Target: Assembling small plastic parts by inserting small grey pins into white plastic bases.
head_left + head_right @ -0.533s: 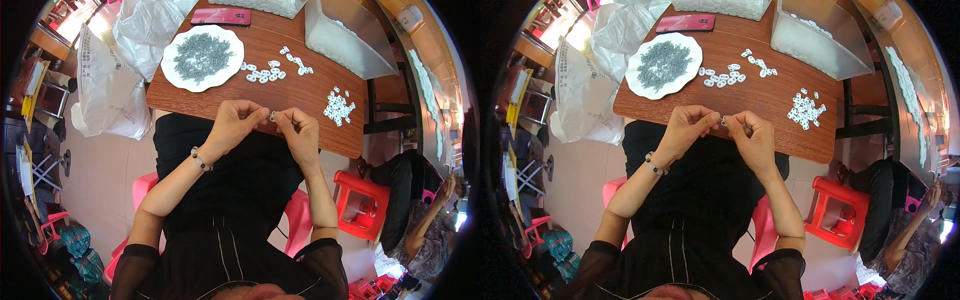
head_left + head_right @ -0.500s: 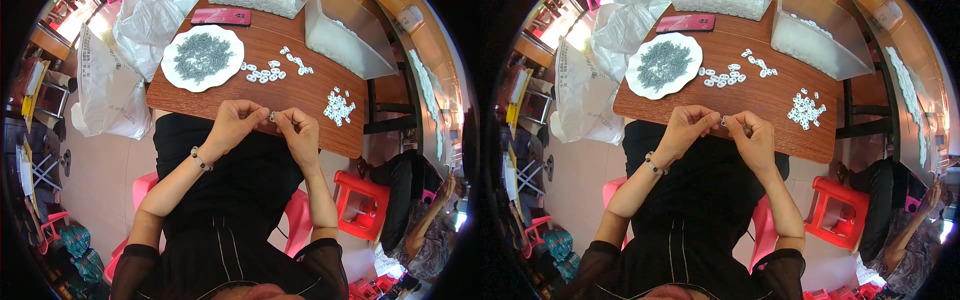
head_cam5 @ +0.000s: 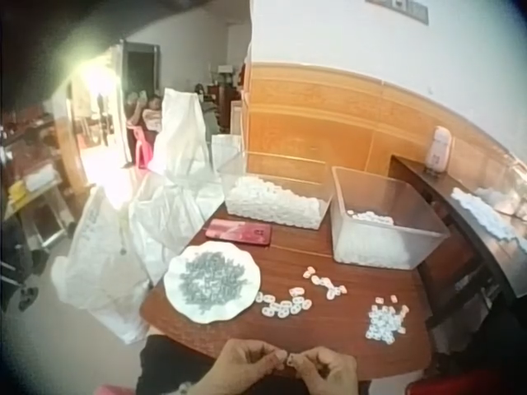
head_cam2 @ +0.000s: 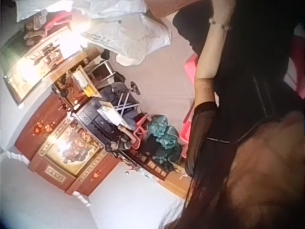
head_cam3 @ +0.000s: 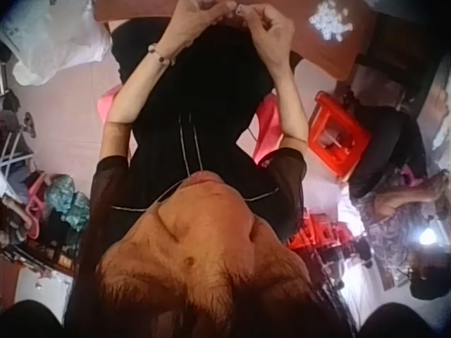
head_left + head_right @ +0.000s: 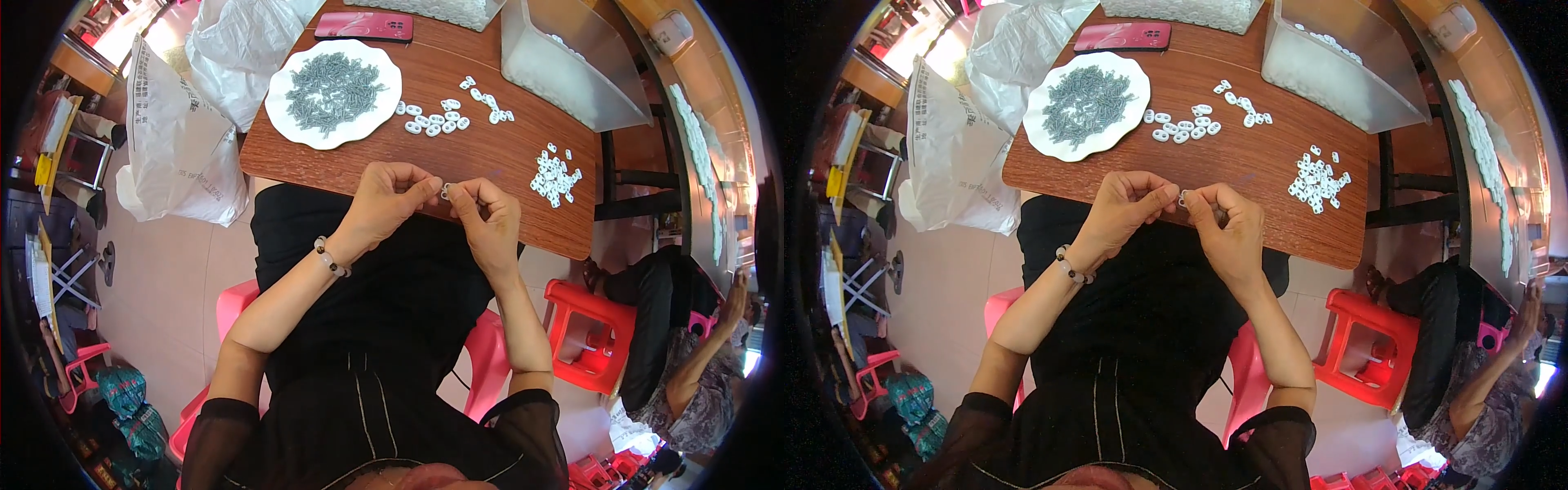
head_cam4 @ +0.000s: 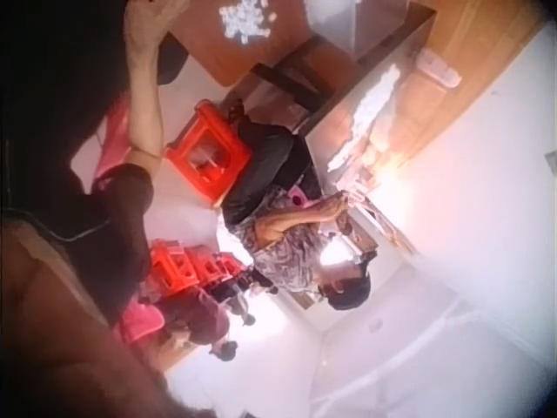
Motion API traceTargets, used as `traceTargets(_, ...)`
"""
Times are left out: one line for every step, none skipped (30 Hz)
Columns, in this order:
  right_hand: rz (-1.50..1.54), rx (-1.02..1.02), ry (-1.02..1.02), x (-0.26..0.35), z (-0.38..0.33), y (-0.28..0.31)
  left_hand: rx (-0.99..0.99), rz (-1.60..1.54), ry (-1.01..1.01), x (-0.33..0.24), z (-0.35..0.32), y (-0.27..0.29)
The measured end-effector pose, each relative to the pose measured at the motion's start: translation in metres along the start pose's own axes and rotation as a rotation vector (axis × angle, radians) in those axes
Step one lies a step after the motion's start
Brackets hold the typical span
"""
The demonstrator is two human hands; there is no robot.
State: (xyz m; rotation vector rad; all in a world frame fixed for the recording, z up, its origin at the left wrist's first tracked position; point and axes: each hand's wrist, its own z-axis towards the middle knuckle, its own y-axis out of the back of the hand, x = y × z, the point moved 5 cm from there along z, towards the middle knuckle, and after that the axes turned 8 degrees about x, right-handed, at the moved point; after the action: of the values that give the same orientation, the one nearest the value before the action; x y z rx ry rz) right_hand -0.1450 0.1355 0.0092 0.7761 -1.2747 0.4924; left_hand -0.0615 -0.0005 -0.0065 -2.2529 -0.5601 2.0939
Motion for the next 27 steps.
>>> traceTargets(-0.002,0.002,0.001,-0.0002,0.0,-0.0002,0.004,0.011,-0.006,-0.0002,0.0,0.0002)
traceTargets(-0.003,0.002,0.002,0.0,0.0003,-0.0005,0.008,0.021,-0.013,-0.0005,0.0001,0.0002)
traceTargets(-0.002,-0.006,0.002,0.0001,0.0003,-0.0006,0.008,0.021,-0.013,-0.0008,0.0,-0.0002)
traceTargets(-0.001,-0.013,0.002,0.0003,0.0003,-0.0007,-0.009,0.023,0.003,-0.0006,-0.0002,-0.0002)
traceTargets(-0.002,-0.014,0.002,0.0008,0.0004,-0.001,-0.026,0.025,0.019,-0.0002,-0.0005,0.0001)
traceTargets(0.018,-0.021,-0.005,0.0015,0.0008,-0.0007,-0.026,0.026,0.018,-0.0005,-0.0006,0.0001)
traceTargets(0.037,-0.028,-0.011,0.0021,0.001,-0.0001,-0.023,0.022,0.021,-0.0005,-0.0007,0.0002)
traceTargets(0.037,-0.028,-0.01,0.0029,0.0012,0.0004,-0.02,0.018,0.025,-0.0004,-0.0008,0.0004)
traceTargets(0.041,-0.033,-0.025,0.0025,0.0008,0.0015,-0.018,0.017,0.025,0.0005,-0.0004,0.0005)
traceTargets(0.045,-0.037,-0.039,0.0024,0.0004,0.0026,-0.015,-0.011,0.017,0.0015,0.0002,0.0007)
traceTargets(0.044,-0.039,-0.04,0.0039,0.0001,0.0037,-0.011,-0.038,0.01,0.002,0.0008,0.0009)
traceTargets(0.047,-0.041,-0.041,0.0062,0.0002,0.004,-0.012,-0.037,0.011,0.001,0.0004,0.0018)
traceTargets(0.049,-0.042,-0.041,0.0076,0.0002,0.0041,-0.004,-0.039,0.009,-0.0009,0.0,0.0021)
traceTargets(0.051,-0.042,-0.041,0.0081,0.0002,0.0042,0.004,-0.041,0.007,-0.0023,-0.0004,0.0023)
traceTargets(0.062,-0.038,-0.048,0.0079,-0.0002,0.0048,0.005,-0.041,0.007,-0.0024,-0.0004,0.0023)
traceTargets(0.074,-0.035,-0.055,0.0073,-0.0005,0.0052,0.001,-0.054,0.015,-0.0019,-0.0003,0.0025)
traceTargets(0.073,-0.037,-0.055,0.0067,-0.0008,0.0059,-0.003,-0.067,0.023,-0.0013,-0.0002,0.0028)
traceTargets(0.071,-0.034,-0.056,0.0062,-0.0009,0.006,-0.003,-0.066,0.024,-0.0014,-0.0002,0.0033)
traceTargets(0.068,-0.031,-0.057,0.0058,-0.001,0.0061,0.001,-0.079,0.02,-0.0016,-0.0001,0.0036)
traceTargets(0.069,-0.031,-0.057,0.0055,-0.0013,0.0061,0.005,-0.092,0.017,-0.0018,0.0,0.0036)
traceTargets(0.074,-0.034,-0.057,0.0052,-0.0015,0.0062,0.006,-0.091,0.017,-0.0025,-0.0003,0.0033)
traceTargets(0.079,-0.037,-0.058,0.0051,-0.0017,0.0063,0.005,-0.088,0.023,-0.0035,-0.0007,0.0028)
traceTargets(0.08,-0.037,-0.057,0.0057,-0.0018,0.0063,0.005,-0.085,0.029,-0.0042,-0.0011,0.0024)
traceTargets(0.085,-0.036,-0.056,0.0064,-0.0019,0.0063,0.006,-0.084,0.03,-0.0044,-0.0009,0.0024)
traceTargets(0.091,-0.034,-0.055,0.0067,-0.002,0.0063,0.006,-0.071,0.044,-0.0039,-0.0008,0.0024)
traceTargets(0.091,-0.035,-0.055,0.0065,-0.0021,0.0062,0.007,-0.057,0.057,-0.0035,-0.0007,0.0023)
traceTargets(0.098,-0.035,-0.052,0.0063,-0.0022,0.0061,0.008,-0.057,0.058,-0.0035,-0.0005,0.0016)
